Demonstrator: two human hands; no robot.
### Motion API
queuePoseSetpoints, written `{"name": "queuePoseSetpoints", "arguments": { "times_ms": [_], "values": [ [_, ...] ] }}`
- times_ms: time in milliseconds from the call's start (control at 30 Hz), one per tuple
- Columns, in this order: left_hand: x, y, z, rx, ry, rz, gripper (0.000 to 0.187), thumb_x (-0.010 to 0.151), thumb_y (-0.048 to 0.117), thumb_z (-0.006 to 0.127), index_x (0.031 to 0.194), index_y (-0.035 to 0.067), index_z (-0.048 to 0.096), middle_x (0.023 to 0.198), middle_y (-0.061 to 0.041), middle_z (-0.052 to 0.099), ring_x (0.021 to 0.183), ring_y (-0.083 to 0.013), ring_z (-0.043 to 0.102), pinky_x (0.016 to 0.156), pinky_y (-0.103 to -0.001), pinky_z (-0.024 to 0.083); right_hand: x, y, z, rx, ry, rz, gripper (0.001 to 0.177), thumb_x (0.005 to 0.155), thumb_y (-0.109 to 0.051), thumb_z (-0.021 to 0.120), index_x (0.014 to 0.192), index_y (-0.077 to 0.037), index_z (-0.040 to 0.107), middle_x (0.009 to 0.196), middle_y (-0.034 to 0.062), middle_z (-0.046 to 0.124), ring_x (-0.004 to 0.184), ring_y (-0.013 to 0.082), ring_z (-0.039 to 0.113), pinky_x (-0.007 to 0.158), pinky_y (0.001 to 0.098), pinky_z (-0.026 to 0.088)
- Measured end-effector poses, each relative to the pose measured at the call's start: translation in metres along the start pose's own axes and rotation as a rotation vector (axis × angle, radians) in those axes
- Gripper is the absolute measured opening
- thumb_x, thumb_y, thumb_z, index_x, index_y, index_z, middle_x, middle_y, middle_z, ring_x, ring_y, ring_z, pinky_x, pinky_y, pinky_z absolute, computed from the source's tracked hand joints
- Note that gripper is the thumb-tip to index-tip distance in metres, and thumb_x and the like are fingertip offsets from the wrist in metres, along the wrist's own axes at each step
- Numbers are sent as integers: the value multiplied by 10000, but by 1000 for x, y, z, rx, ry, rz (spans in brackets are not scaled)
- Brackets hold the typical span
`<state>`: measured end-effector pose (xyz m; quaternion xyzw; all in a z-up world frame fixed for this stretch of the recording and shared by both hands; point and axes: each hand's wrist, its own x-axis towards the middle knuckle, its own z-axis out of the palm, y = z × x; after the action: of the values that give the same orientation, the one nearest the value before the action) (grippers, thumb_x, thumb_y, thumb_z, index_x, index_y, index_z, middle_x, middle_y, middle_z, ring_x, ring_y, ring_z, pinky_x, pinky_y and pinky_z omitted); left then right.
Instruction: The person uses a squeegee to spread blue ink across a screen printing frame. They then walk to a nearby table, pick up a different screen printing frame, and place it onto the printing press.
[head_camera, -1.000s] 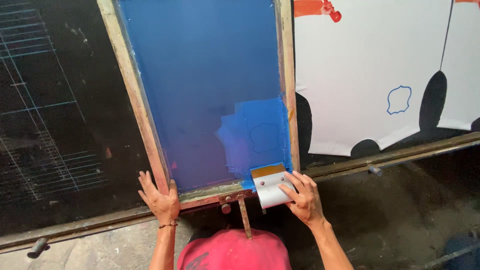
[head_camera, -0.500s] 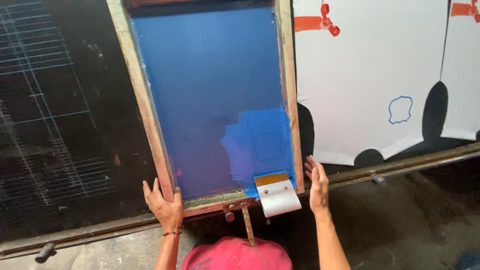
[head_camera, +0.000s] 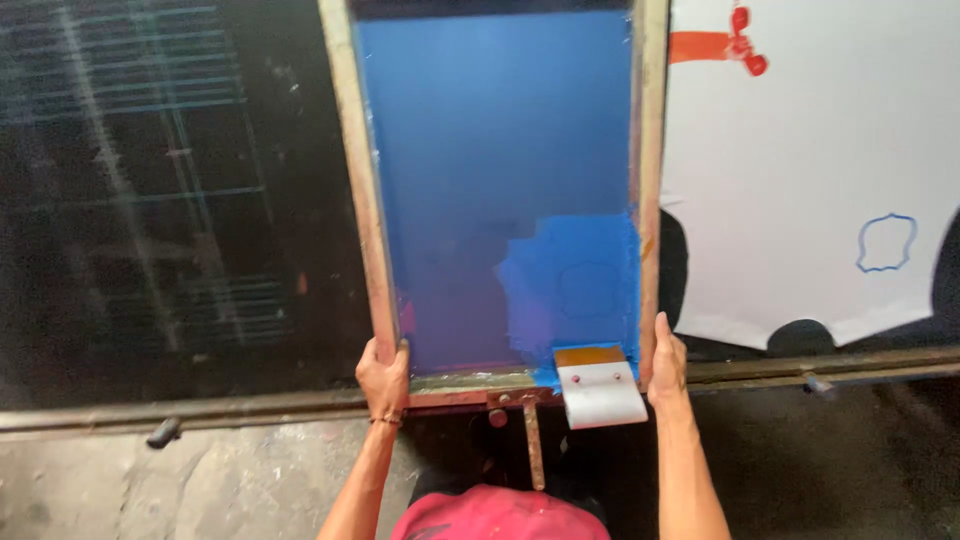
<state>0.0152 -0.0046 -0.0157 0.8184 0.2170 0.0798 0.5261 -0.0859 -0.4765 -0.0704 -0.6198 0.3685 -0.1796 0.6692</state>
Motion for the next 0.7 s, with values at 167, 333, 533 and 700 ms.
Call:
{"name": "queuePoseSetpoints", "arguments": {
  "times_ms": [167, 333, 533, 700],
  "values": [
    [-38, 33, -43, -14, 28, -6, 264, 789, 283, 783, 1035, 189, 774, 883, -119, 760, 873, -323, 740, 786, -438, 557, -52, -49, 7, -86, -10, -20, 546, 1116, -568, 584, 999, -53, 726, 969, 101, 631, 944, 258, 584, 972, 449, 459],
    [-70, 29, -82, -47, 70, -31, 238, 797, 255, 766, 1010, 150, 772, 867, -138, 760, 838, -298, 736, 765, -431, 554, -111, -107, 18, -112, -55, -18, 576, 1090, -608, 571, 943, -69, 709, 893, 75, 615, 873, 260, 601, 911, 437, 486],
    [-153, 70, -139, -86, 16, -155, 225, 848, 244, 696, 1021, 111, 750, 727, 13, 675, 612, -117, 553, 554, -306, 455, -152, -130, -8, -59, -126, 104, 491, 1031, -548, 587, 823, -114, 683, 688, 34, 643, 563, 136, 536, 473, 277, 368],
    [-185, 30, -151, -63, 85, -150, 145, 820, 245, 711, 872, 110, 702, 675, 11, 608, 606, -123, 518, 559, -322, 440, -186, -136, -24, -180, -93, 102, 553, 977, -530, 629, 602, -211, 378, 513, -30, 375, 478, 109, 320, 483, 298, 228]
  ]
}}
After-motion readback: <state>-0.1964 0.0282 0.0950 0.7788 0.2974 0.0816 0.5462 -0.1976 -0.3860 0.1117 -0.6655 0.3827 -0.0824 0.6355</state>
